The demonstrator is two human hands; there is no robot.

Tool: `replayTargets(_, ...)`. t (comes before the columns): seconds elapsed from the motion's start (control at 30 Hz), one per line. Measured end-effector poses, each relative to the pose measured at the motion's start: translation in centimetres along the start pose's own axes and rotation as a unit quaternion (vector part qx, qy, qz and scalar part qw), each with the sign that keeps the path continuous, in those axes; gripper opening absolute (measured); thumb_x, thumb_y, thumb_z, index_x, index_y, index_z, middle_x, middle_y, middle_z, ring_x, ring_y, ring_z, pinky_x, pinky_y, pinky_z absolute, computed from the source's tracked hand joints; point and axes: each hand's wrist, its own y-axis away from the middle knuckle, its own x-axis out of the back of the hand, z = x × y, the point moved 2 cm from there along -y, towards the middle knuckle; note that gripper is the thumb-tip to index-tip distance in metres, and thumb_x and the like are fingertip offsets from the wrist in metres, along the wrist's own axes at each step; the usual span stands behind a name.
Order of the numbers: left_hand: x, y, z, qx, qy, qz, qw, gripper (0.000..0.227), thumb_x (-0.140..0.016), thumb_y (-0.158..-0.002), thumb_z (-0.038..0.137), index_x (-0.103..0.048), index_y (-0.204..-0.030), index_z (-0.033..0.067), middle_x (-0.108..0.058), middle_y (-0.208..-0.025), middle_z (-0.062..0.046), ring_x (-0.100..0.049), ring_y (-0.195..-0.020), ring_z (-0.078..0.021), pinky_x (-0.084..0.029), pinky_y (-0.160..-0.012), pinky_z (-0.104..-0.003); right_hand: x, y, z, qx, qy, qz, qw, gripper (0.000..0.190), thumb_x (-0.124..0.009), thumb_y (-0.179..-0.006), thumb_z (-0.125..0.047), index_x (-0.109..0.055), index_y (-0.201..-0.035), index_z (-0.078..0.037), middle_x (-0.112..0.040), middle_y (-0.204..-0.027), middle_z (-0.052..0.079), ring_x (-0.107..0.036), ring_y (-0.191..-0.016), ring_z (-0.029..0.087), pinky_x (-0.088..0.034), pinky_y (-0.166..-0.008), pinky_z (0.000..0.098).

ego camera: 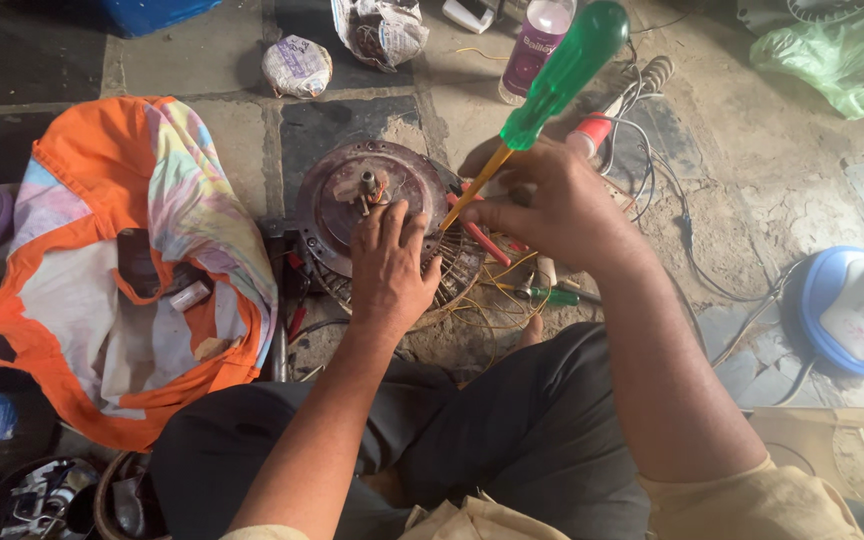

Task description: The person removes a ceiling fan motor from a cloth bag, uses a screwdriver and pliers to disassemble the housing and electrical components, and separates the internal motor coils from the metal frame while working on a floor cluttered with mechanical parts.

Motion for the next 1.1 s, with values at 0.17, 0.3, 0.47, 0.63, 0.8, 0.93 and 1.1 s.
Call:
replayTargets(0.17, -0.4, 0.4, -0.2, -0.008, 0.006, 0.020, 1.000, 0.061, -0.081, -0.078, 0.032, -0.061, -0.130, 0.0073, -0.051, -0.140, -0.016, -0.042, -0.137, -0.0348, -0.032, -0.115, -0.054, 0.2, 0.2, 0.0, 0.000, -0.047, -0.017, 0.999, 0.023, -0.070, -0.095, -0.009, -0.069, -0.117, -0.003, -0.079, -0.108, 0.006, -0.077, -0.105, 0.015, -0.062, -0.093, 0.0317)
replayTargets(0.3, -0.5, 0.5, -0.5, -0.001, 0.036, 0.031, 0.999, 0.046, -0.074, -0.098, 0.029, -0.057, -0.136, 0.0121, -0.054, -0.134, -0.010, -0.049, -0.132, -0.0299, -0.038, -0.115, -0.050, 1.1, 1.0, 0.8, -0.004, -0.018, 0.035, 0.999, 0.023, -0.073, -0.096, -0.004, -0.069, -0.119, -0.002, -0.079, -0.109, 0.009, -0.077, -0.107, 0.018, -0.060, -0.095, 0.0328)
replayTargets(0.47, 2.0, -2.8, -2.5, 0.007, -0.028, 0.244, 0.969, 0.056, -0.072, -0.095, 0.030, -0.048, -0.140, 0.0065, -0.052, -0.137, -0.020, -0.048, -0.133, -0.0390, -0.036, -0.113, -0.055, 4.9, 3.2, 2.8, 0.031, -0.105, 0.162, 0.981, 0.029, -0.062, -0.100, 0.006, -0.059, -0.128, 0.003, -0.075, -0.116, 0.011, -0.075, -0.116, 0.020, -0.062, -0.103, 0.0329)
replayTargets(0.63, 2.6, -4.0, -3.1, 0.048, 0.027, 0.191, 0.980, 0.041, -0.074, -0.096, 0.030, -0.057, -0.124, 0.0059, -0.057, -0.129, -0.019, -0.053, -0.122, -0.0406, -0.040, -0.103, -0.056, 8.8, 6.7, 5.7, 0.029, -0.136, 0.317, 0.938, 0.026, -0.059, -0.104, 0.004, -0.052, -0.128, -0.001, -0.073, -0.110, 0.006, -0.077, -0.106, 0.018, -0.066, -0.094, 0.0308)
replayTargets(0.8, 2.9, -4.0, -3.9, 0.012, 0.070, 0.194, 0.978, 0.027, -0.070, -0.101, 0.021, -0.059, -0.120, 0.0062, -0.063, -0.122, -0.015, -0.059, -0.119, -0.0374, -0.044, -0.104, -0.050, 9.0, 9.4, 14.4, -0.174, 0.271, 0.242, 0.915, 0.032, -0.077, -0.096, -0.023, -0.071, -0.126, -0.010, -0.073, -0.090, 0.013, -0.070, -0.079, 0.024, -0.052, -0.070, 0.0405)
replayTargets(0.93, 2.9, -3.6, -4.3, 0.066, 0.122, 0.220, 0.966, 0.031, -0.068, -0.103, 0.023, -0.060, -0.124, 0.0022, -0.063, -0.118, -0.018, -0.059, -0.113, -0.0403, -0.045, -0.100, -0.050, 5.5, 11.5, 24.5, -0.232, 0.246, 0.120, 0.933, 0.036, -0.077, -0.092, -0.034, -0.075, -0.122, -0.015, -0.072, -0.080, 0.016, -0.068, -0.068, 0.025, -0.053, -0.067, 0.0419)
replayTargets(1.1, 1.3, 1.4, -6.9, 0.175, 0.117, 0.270, 0.940, 0.031, -0.060, -0.108, 0.023, -0.058, -0.127, -0.0007, -0.061, -0.123, -0.023, -0.058, -0.116, -0.0425, -0.045, -0.102, -0.052, 1.1, 12.7, 32.9, -0.289, 0.188, 0.008, 0.939, 0.050, -0.083, -0.079, -0.033, -0.075, -0.126, -0.016, -0.071, -0.075, 0.017, -0.067, -0.068, 0.026, -0.054, -0.065, 0.0407)
